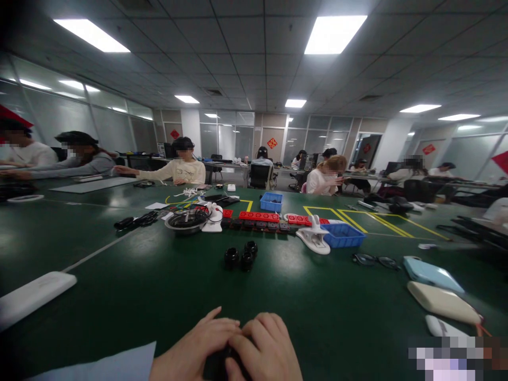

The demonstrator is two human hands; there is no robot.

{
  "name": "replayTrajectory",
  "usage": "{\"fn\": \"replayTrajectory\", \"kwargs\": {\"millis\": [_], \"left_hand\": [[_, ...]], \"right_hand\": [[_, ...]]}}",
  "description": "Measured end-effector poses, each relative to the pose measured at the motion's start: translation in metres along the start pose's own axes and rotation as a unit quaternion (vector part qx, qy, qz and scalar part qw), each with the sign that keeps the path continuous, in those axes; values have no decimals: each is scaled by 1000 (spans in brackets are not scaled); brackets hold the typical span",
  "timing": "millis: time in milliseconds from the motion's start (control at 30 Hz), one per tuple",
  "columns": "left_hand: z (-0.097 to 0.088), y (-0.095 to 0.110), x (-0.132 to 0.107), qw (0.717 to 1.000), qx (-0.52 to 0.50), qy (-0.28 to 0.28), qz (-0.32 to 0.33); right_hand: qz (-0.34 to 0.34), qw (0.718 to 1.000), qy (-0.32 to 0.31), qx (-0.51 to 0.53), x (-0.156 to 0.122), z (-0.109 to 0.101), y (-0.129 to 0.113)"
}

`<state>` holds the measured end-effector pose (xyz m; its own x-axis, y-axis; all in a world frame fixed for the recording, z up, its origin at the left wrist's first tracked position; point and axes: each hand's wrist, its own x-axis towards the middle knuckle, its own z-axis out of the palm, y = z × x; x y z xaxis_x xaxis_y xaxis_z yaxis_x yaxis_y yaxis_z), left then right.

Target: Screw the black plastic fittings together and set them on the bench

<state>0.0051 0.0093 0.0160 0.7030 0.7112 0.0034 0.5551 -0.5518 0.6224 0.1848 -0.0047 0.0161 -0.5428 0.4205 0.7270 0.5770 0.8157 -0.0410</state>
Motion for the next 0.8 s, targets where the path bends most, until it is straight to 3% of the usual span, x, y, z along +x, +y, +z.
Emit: {"fn": "replayTrajectory", "kwargs": {"millis": [200,467,800], "left_hand": [[-5,3,-1,1000,-3,-24,-13],[-4,3,2,1000,11,-3,-23],[-1,6,-1,998,59,22,-16]], "right_hand": [[1,1000,10,2,0,4,-1],[-22,999,24,8,2,4,0],[-4,999,-37,0,-10,10,9]]}}
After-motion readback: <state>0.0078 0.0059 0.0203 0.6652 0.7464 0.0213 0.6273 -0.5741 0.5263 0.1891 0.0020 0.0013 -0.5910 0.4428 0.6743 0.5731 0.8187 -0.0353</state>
